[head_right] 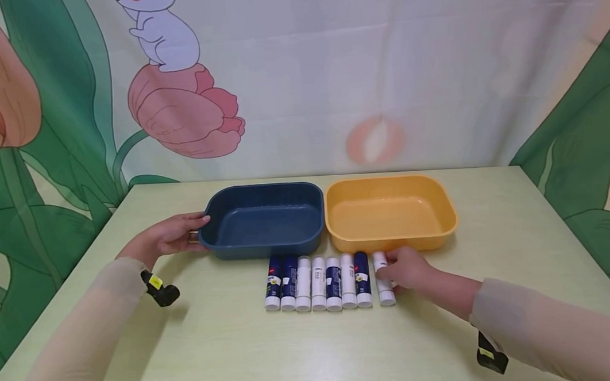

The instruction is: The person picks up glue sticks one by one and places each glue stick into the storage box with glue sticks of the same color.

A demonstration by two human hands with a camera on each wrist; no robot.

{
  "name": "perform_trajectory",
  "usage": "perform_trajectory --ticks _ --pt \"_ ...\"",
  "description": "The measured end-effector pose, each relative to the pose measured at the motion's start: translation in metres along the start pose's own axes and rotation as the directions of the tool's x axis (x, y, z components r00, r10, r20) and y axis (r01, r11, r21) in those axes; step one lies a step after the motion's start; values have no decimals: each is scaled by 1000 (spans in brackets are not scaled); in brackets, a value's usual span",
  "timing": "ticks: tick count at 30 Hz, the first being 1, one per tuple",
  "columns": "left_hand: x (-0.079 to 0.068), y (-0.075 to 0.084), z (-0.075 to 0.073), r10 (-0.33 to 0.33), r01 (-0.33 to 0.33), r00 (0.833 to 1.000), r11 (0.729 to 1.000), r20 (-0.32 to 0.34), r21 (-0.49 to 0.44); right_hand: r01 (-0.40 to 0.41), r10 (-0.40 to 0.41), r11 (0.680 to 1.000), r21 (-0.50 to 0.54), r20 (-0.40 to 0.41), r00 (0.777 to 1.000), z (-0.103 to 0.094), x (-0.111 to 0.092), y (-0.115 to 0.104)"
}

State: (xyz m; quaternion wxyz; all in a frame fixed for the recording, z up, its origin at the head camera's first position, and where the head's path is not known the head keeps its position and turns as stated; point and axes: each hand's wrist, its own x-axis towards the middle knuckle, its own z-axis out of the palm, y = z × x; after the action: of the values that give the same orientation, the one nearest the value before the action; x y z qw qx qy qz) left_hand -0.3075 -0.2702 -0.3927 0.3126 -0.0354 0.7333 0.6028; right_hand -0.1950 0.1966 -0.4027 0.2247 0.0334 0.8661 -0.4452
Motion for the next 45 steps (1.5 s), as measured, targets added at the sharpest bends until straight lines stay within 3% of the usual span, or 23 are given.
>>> perform_trajectory --ticks 3,9,18,30,45 --pt "0 1 0 17 -17 1000 1000 18 7 -12 12 1000 -7 14 1000 -3 -3 0" --pt "-2 3 1 -11 11 1000 1000 -5 -16 -23 22 1000 21 52 998 -11 -11 -6" --pt "-1 1 1 -15 15 1000 999 -11 -31 14 -20 998 58 117 993 -29 -25 -22" --pt "-1 2 2 -29 28 999 999 -25 -44 19 -27 998 55 154 988 -56 -36 -58" --pt "-1 1 1 -17 17 1000 999 -9 -33 9 -14 999 36 147 989 -99 -28 -108"
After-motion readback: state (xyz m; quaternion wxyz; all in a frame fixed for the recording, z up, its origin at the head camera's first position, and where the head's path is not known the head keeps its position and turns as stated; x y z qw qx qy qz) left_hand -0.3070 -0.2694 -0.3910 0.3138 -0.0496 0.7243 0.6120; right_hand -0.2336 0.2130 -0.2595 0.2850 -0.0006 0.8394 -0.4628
